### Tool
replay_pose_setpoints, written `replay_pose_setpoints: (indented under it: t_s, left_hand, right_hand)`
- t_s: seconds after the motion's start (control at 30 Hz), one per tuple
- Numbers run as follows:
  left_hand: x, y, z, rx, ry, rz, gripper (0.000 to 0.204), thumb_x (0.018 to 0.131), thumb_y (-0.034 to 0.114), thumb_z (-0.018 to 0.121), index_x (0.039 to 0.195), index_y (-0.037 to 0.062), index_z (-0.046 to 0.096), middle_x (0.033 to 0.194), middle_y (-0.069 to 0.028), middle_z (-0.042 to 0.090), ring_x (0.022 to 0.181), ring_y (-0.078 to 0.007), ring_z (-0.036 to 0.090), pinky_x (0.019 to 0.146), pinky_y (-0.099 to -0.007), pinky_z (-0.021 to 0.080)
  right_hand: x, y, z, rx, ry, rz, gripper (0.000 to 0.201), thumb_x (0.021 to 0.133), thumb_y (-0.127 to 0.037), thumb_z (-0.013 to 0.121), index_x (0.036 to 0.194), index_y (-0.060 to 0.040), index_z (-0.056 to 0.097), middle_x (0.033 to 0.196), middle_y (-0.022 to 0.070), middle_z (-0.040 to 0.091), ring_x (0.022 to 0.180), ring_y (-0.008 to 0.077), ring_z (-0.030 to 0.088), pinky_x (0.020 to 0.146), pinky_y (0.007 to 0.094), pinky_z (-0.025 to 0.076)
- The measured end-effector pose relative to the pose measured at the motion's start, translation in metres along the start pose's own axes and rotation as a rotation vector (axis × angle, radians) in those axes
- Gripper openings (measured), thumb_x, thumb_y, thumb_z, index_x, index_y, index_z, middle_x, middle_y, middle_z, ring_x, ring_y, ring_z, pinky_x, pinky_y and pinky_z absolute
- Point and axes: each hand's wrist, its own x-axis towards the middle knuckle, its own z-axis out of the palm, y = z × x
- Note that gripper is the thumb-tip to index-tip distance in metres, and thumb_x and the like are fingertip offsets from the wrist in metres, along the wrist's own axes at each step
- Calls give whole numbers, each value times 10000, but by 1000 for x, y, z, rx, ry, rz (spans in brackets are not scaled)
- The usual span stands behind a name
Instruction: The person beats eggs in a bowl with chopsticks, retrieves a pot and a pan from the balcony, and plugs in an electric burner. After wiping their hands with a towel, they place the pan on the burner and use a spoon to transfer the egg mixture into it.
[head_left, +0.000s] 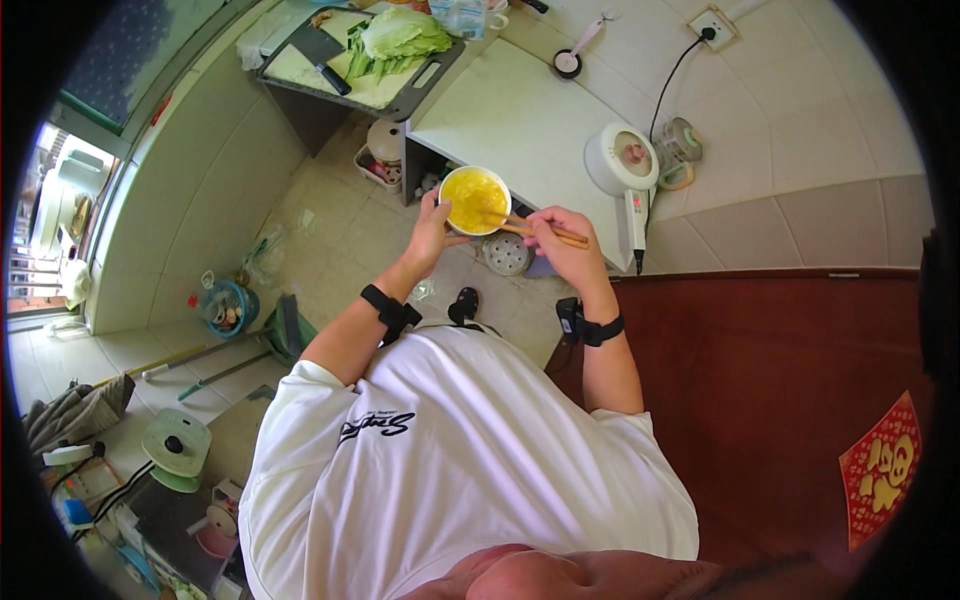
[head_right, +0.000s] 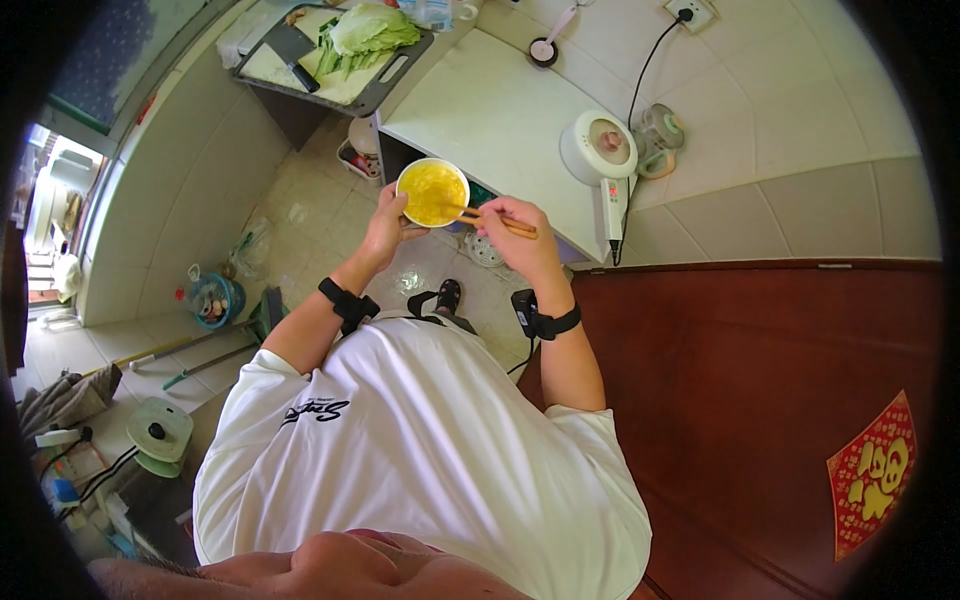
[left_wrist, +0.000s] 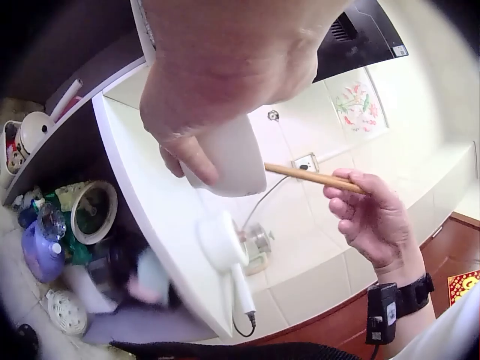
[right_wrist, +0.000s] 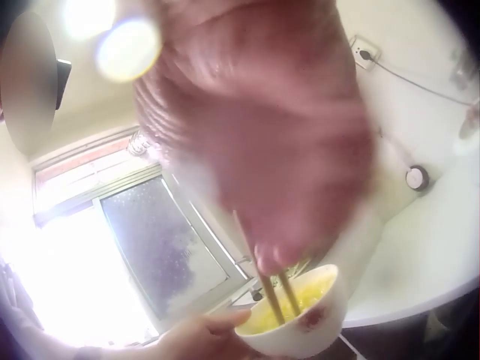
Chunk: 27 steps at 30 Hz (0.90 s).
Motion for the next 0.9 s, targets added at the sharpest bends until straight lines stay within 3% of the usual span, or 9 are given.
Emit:
replay_pose_setpoints:
  t_s: [0.07,0.17,0.27,0.37,0.47,0.57,0.67,0.77,0.9]
  left_hand:
    - [2,-2,0,24,10,-7,482,1002,291,343,1424,124,182,1403,-171,369,1253,-346,457,924,-532,479]
    - [1,-2,1,10,3,8,478,1002,294,342,1421,126,186,1402,-172,368,1256,-346,453,923,-535,479]
    - [1,-1,1,17,13,-3,467,1005,299,336,1415,127,194,1395,-169,378,1250,-344,461,922,-536,479]
    - [-3,3,7,17,49,28,428,1013,307,328,1386,112,250,1312,-139,460,1137,-290,561,894,-469,514]
    - [-3,2,5,55,51,11,425,1015,303,324,1385,110,247,1309,-140,464,1133,-290,565,891,-464,517]
    - [-2,1,6,36,51,25,422,1016,302,323,1383,107,252,1312,-142,464,1135,-292,565,890,-462,517]
    - [-2,1,6,46,58,24,418,1015,299,323,1380,105,257,1311,-142,465,1137,-292,564,889,-463,517]
    - [-4,4,9,38,55,28,419,1016,296,320,1382,104,256,1311,-143,466,1135,-290,565,885,-461,519]
    - [-1,3,7,49,56,10,423,1014,294,322,1386,104,253,1315,-141,462,1142,-288,561,888,-461,517]
  right_hand:
    - [-2,-6,0,9,-126,48,158,916,-116,563,939,15,649,769,49,673,656,69,600,598,203,478]
    - [2,5,-3,9,-7,-39,151,916,-111,562,942,9,649,777,46,674,661,69,602,594,195,470]
    - [-4,-4,1,8,-100,34,152,917,-106,558,938,16,646,777,52,674,666,74,608,599,198,475]
    - [-3,-1,0,26,-8,-3,149,918,-103,558,935,17,645,780,58,675,666,77,610,599,201,478]
    - [-7,-5,1,57,-107,43,153,922,-104,556,942,21,642,785,65,679,677,83,625,604,204,487]
    - [-4,1,0,25,-5,9,150,922,-109,559,953,14,639,796,67,682,675,88,631,596,205,488]
    - [-5,-5,-1,52,-115,56,153,922,-112,559,957,18,633,807,73,684,685,94,641,598,207,493]
    - [-5,-4,-1,46,-15,63,151,923,-110,558,953,17,633,805,72,681,692,90,641,593,204,488]
    - [-4,-17,-8,21,-89,50,146,918,-106,562,947,19,632,801,74,680,713,100,652,615,213,502]
